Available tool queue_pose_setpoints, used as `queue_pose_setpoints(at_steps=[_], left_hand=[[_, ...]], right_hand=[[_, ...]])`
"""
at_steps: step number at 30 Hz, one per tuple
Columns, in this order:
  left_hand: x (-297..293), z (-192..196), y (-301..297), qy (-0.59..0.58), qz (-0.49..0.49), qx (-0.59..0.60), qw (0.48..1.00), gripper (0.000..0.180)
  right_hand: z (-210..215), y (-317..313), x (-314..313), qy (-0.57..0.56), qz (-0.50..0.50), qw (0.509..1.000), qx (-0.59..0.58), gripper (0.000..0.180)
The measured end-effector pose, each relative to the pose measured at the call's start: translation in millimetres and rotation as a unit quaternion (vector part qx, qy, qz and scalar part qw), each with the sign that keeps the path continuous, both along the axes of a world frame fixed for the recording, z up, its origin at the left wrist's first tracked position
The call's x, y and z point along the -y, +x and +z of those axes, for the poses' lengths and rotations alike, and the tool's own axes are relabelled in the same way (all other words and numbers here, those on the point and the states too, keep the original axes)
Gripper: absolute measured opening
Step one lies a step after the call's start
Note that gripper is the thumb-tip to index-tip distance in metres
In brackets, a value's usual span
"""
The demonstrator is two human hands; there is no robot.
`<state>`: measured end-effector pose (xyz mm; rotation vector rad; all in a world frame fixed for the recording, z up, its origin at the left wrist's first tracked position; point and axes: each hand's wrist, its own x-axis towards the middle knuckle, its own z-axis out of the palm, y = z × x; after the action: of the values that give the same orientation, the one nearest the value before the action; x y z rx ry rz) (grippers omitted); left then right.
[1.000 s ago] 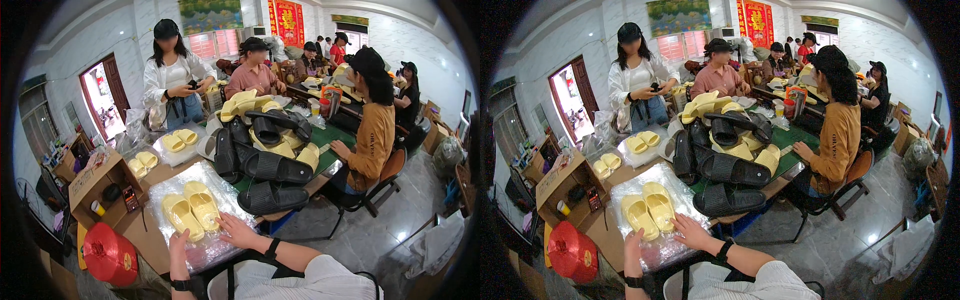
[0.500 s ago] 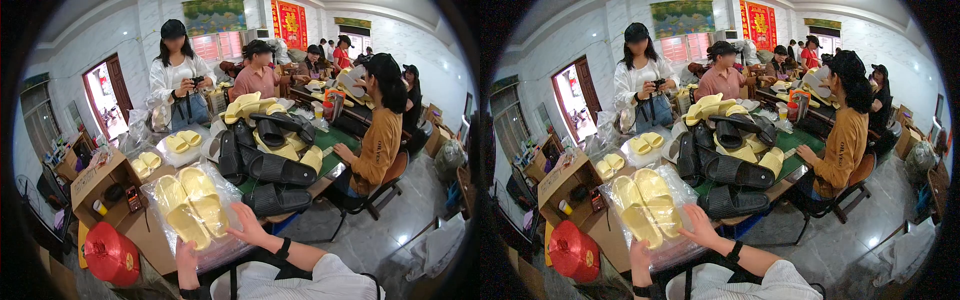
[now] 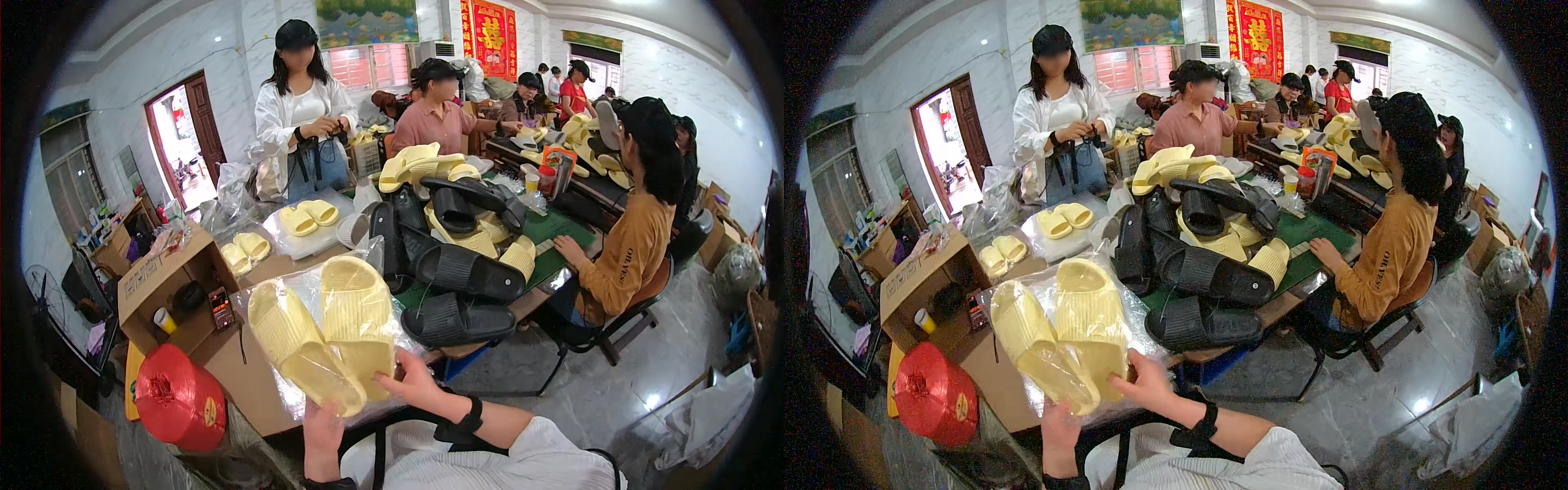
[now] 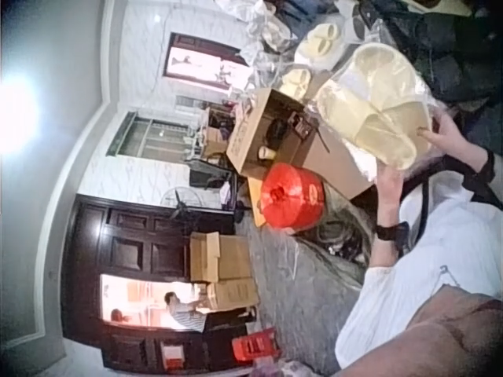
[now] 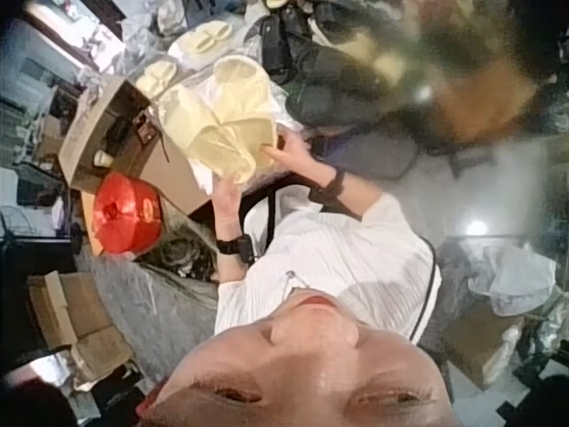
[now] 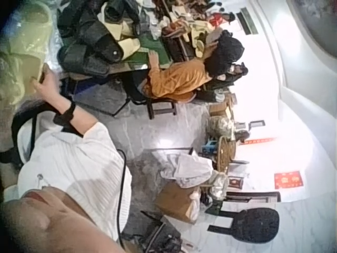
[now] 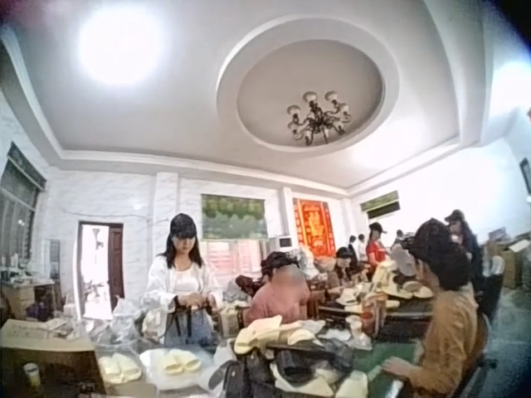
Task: The recorder is placing various pairs of slides/sandals into plastic bags and then into a large sack.
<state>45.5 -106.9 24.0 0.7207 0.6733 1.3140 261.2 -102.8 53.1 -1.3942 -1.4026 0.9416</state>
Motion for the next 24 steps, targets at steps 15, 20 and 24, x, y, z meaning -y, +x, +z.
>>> queue_pose_setpoints(at_steps=[15, 20, 24], left_hand=[[54, -36, -108, 0.012, 0.146, -0.082, 0.986, 0.07], [131, -10, -251, 0.053, 0.245, -0.27, 0.93, 0.075], [187, 43, -331, 0.0, 0.319, -0.393, 0.862, 0.055]], right_hand=[[-31, 10, -16, 0.231, 0.207, 0.944, 0.114, 0.061], [-20, 22, -42, 0.251, 0.068, 0.944, 0.204, 0.046], [-64, 52, -71, 0.281, 0.056, 0.906, 0.312, 0.056]])
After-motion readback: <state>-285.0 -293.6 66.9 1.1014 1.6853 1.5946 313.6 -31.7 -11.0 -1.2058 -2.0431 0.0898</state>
